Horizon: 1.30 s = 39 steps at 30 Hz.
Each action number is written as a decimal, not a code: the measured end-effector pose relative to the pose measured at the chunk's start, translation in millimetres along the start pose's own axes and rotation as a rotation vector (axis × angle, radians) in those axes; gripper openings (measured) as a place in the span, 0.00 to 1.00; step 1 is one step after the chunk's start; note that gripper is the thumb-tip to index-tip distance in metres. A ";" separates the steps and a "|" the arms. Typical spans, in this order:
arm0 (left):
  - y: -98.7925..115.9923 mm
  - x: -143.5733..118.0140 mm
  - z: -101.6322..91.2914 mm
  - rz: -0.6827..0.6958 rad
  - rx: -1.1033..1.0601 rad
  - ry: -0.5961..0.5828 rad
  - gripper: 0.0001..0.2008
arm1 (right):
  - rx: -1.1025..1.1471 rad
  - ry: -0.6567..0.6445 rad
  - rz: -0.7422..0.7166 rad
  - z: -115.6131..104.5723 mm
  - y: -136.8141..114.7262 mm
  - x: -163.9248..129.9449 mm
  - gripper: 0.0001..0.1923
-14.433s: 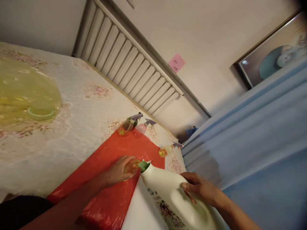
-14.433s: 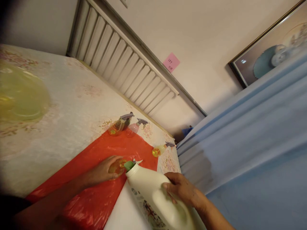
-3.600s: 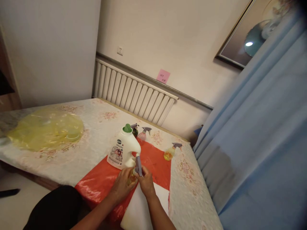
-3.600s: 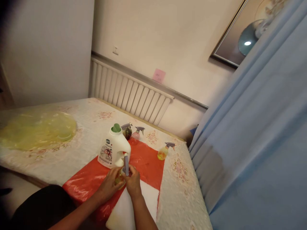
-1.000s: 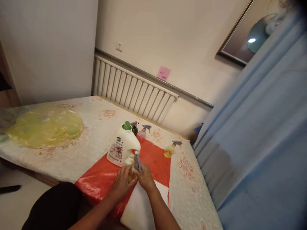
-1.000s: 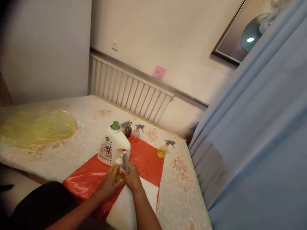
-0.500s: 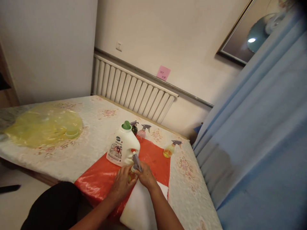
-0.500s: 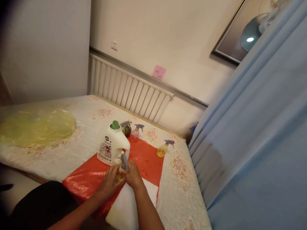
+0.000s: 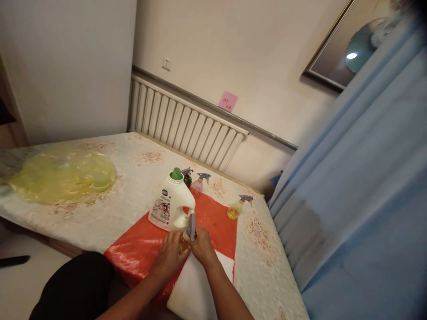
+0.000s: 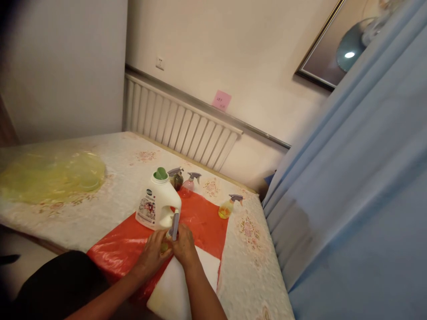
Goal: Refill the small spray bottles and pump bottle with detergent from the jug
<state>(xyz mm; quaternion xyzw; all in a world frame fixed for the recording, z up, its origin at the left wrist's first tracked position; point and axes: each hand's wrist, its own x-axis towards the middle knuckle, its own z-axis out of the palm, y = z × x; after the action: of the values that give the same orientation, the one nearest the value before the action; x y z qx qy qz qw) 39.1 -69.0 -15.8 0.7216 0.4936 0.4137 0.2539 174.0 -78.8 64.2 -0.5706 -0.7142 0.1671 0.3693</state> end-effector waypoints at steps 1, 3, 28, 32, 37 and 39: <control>0.5 0.0 -0.3 0.000 0.001 0.000 0.22 | 0.002 0.008 0.000 0.2 -0.9 -0.6 0.02; 1.5 -0.1 -0.9 -0.002 0.005 -0.003 0.22 | 0.004 0.023 0.006 1.0 -2.1 -1.3 0.03; 11.3 4.5 -7.9 -0.087 0.035 -0.065 0.16 | 0.060 0.081 0.088 3.7 -7.0 0.8 0.04; 9.6 7.7 -12.2 -0.088 -0.028 -0.096 0.19 | 0.060 0.047 0.073 1.3 -5.5 0.5 0.05; 5.6 10.9 -23.3 0.010 -0.164 -0.173 0.29 | 0.051 0.009 0.073 -0.8 -0.9 1.7 0.06; 3.8 11.4 -26.2 0.041 -0.204 -0.194 0.31 | 0.062 -0.013 0.069 -1.0 0.3 3.5 0.07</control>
<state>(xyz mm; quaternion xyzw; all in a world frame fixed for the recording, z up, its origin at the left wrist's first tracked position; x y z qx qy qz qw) 20.7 -61.1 5.0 0.7387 0.4074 0.3948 0.3640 174.6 -75.7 65.9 -0.5820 -0.6910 0.2057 0.3761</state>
